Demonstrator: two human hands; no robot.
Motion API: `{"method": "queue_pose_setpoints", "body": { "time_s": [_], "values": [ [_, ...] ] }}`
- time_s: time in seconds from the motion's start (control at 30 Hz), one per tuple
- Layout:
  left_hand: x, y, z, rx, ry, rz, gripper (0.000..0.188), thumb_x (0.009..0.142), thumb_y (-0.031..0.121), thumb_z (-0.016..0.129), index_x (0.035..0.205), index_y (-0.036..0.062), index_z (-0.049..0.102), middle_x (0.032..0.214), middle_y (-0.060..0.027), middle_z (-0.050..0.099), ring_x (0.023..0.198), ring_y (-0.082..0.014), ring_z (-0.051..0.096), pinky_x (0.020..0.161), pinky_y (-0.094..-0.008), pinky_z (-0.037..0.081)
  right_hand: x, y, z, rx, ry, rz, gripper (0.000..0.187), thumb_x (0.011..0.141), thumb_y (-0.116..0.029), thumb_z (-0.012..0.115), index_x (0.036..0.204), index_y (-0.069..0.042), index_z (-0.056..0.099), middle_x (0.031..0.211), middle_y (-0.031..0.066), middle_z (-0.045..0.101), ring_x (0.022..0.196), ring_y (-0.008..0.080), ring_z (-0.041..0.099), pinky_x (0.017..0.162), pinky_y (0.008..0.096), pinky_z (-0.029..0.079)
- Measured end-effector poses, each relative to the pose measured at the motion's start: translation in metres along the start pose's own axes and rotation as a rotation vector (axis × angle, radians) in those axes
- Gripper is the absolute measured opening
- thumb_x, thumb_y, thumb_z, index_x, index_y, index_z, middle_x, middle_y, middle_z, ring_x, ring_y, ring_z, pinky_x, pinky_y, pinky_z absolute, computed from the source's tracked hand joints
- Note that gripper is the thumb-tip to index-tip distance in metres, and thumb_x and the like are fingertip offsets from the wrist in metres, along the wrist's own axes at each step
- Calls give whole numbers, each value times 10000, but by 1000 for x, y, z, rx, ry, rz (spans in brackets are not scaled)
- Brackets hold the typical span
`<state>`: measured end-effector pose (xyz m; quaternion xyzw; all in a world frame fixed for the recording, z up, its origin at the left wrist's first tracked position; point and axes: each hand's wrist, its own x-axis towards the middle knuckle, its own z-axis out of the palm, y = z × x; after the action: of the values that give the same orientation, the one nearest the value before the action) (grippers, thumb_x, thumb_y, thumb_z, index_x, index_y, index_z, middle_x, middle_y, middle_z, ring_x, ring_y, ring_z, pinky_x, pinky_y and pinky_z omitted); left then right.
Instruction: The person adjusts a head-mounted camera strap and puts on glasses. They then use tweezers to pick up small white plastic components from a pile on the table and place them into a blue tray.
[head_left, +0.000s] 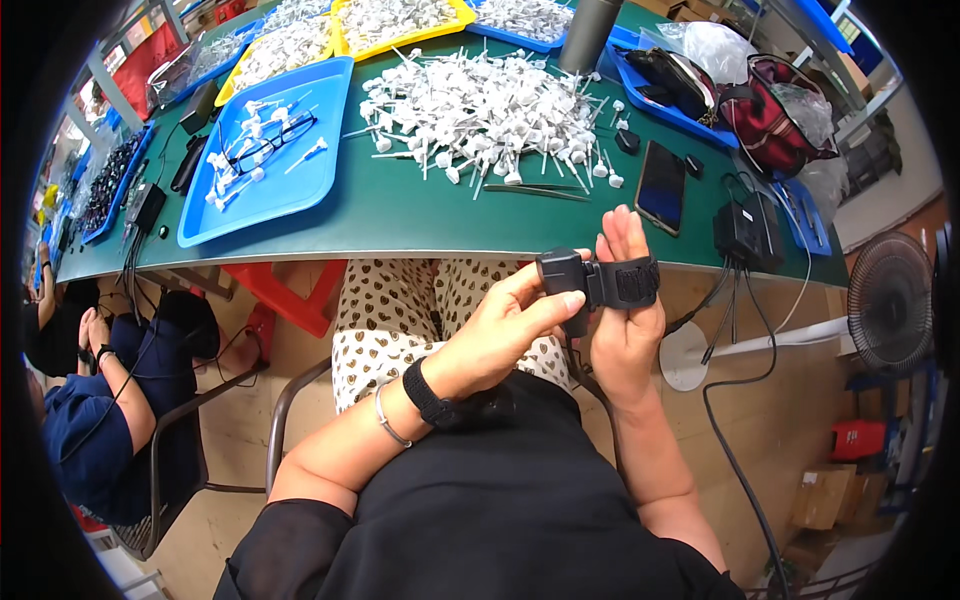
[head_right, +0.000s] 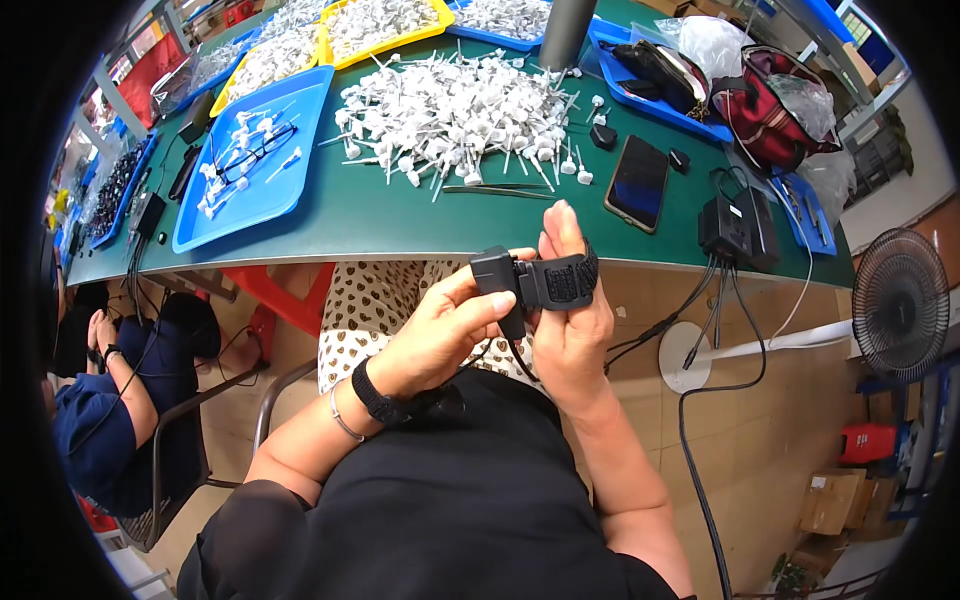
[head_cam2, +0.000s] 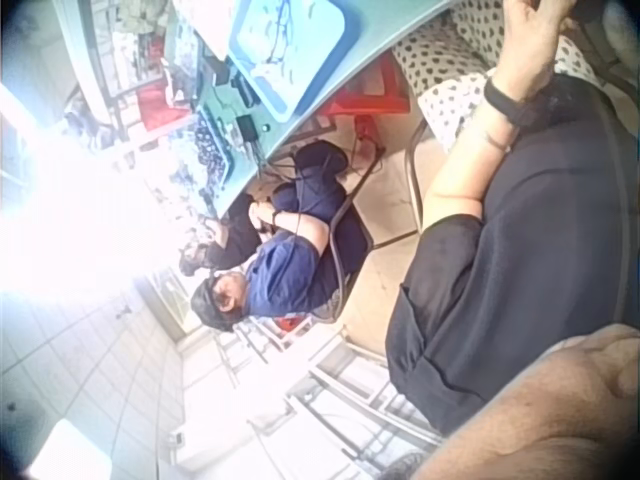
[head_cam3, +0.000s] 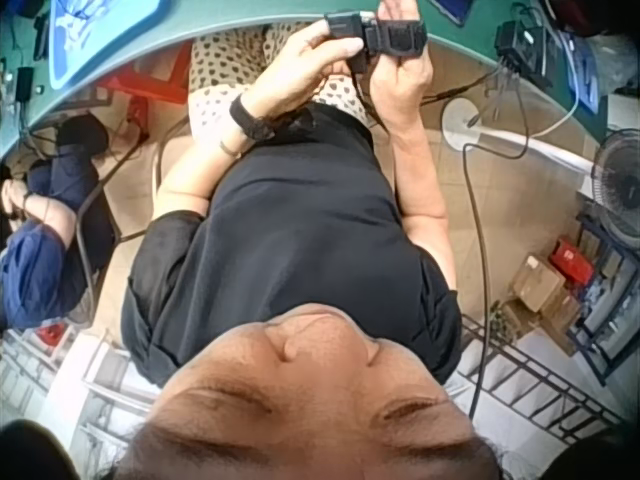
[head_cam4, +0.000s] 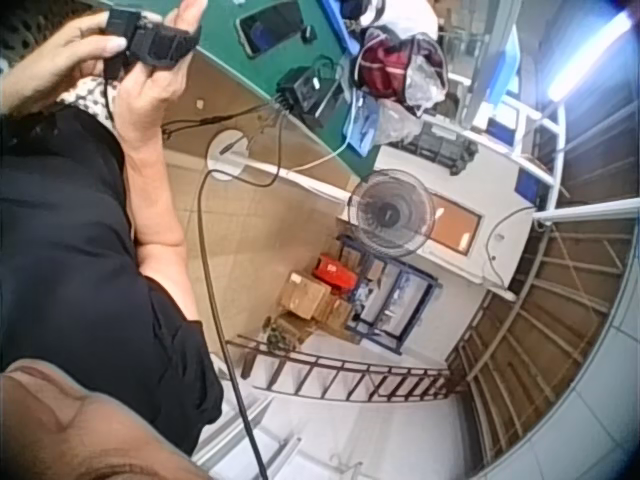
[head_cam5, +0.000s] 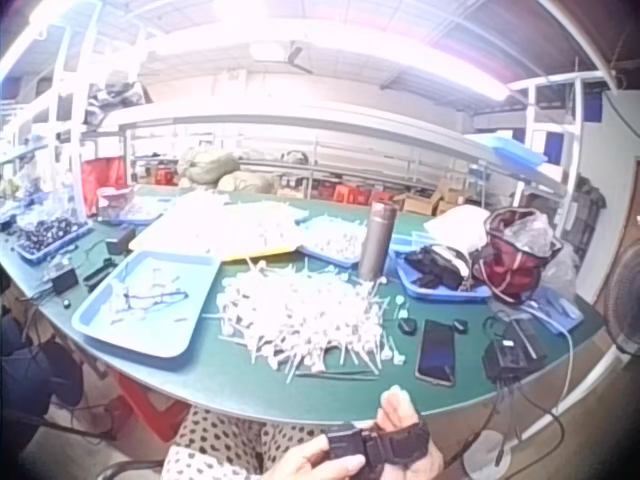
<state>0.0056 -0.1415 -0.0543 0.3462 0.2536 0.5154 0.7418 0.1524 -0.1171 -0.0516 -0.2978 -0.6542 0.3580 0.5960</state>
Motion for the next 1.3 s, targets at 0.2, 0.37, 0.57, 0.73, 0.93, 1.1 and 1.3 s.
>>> {"method": "queue_pose_setpoints", "body": {
  "time_s": [0.2,0.37,0.57,0.73,0.93,1.1,1.3],
  "values": [
    [-1,-8,4,-47,-41,18,549,970,238,646,1446,76,427,1194,-7,594,972,-102,595,796,-281,501,14,-17,6,534,175,221,462,996,7,434,1457,18,397,1516,152,402,1410,283,382,1147,402,375],
    [1,-8,5,-11,-1,-20,472,991,183,593,1419,66,435,1130,-31,605,939,-131,606,734,-265,482,24,0,5,585,126,156,399,1009,-42,476,1404,17,472,1472,160,453,1383,309,417,1155,433,370],
    [3,-9,-2,-233,-40,-40,339,997,242,603,1288,89,523,1136,7,584,977,-95,572,804,-300,491,33,7,1,-200,-105,-269,645,935,82,464,1531,8,229,1606,169,209,1446,327,313,1164,450,320],
    [6,-7,-2,-173,-74,-82,402,998,253,601,1337,64,493,1173,-9,582,1009,-113,581,831,-305,505,33,4,-3,-204,-20,-243,510,962,66,454,1464,11,385,1532,175,373,1329,325,484,1012,413,507],
    [-6,15,13,1027,227,706,599,868,141,737,1380,6,456,1264,-138,540,1113,-245,550,917,-350,473,36,-14,-8,-571,120,-380,442,884,61,608,1322,9,580,1338,234,575,1200,343,605,911,359,553],
    [6,41,28,1221,57,800,350,854,138,744,1146,28,584,1136,-86,577,1039,-222,530,887,-336,434,36,-28,-4,-682,-28,-431,432,920,-26,555,1341,70,533,1392,277,506,1250,384,555,973,398,518],
    [11,43,22,988,-140,540,231,859,134,745,1013,33,606,1009,-46,563,969,-181,481,928,-320,368,38,-36,-16,-687,-248,-372,659,885,3,552,1498,35,312,1533,300,292,1356,421,423,1047,417,447]
  ]
}}
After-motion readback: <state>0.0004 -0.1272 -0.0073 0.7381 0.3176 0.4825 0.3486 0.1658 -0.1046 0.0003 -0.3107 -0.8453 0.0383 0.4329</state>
